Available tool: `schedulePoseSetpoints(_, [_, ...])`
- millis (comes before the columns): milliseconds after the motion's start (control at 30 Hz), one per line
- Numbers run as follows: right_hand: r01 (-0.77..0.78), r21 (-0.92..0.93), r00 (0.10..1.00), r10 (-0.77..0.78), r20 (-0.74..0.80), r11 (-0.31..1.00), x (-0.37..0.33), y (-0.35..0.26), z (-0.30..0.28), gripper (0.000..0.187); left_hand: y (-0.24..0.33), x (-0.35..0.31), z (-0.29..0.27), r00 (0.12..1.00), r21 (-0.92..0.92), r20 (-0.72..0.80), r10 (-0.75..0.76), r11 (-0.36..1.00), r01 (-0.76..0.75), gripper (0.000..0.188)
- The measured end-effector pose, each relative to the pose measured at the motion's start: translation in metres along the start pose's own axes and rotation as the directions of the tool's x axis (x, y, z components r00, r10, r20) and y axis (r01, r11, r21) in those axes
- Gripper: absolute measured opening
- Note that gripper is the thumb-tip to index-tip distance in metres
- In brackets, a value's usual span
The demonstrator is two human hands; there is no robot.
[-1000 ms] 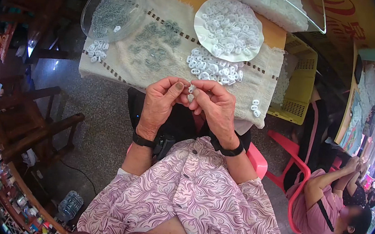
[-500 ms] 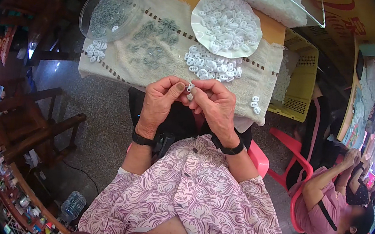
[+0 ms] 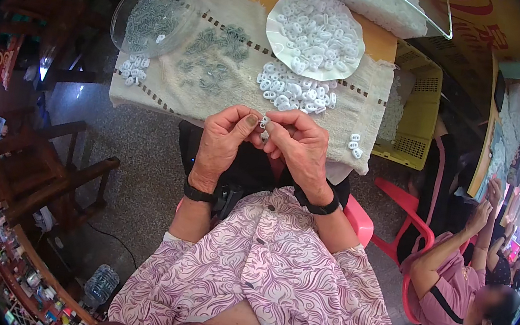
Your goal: Sorting and inspecting small white plastic components on a workbench.
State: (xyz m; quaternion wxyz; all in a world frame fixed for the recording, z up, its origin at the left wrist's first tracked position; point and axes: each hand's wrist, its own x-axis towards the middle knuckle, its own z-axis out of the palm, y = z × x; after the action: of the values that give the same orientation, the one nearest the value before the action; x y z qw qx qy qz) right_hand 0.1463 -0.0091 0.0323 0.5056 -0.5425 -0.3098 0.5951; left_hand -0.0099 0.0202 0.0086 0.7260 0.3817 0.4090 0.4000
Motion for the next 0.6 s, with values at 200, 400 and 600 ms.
schedulePoseSetpoints(200, [0.001, -0.025, 1.0, -0.001, 0.001, 1.0, 0.0002, -0.0001, 0.0011, 0.014, 0.0025, -0.0002, -0.0004, 1.0, 0.024, -0.004, -0.009, 1.0, 0.009, 0.017])
schedulePoseSetpoints(400, [0.013, -0.065, 1.0, -0.014, -0.003, 0.998, -0.0015, -0.0015, 0.0035, 0.012, 0.0022, -0.0005, -0.0022, 1.0, 0.099, 0.001, 0.023, 0.995, -0.023, 0.016])
schedulePoseSetpoints(600, [0.259, -0.294, 0.963, -0.27, 0.003, 0.92, -0.0035, -0.0035, 0.0089, 0.009, 0.0058, -0.0015, 0.0006, 0.995, 0.224, -0.019, 0.097, 0.97, -0.09, 0.012])
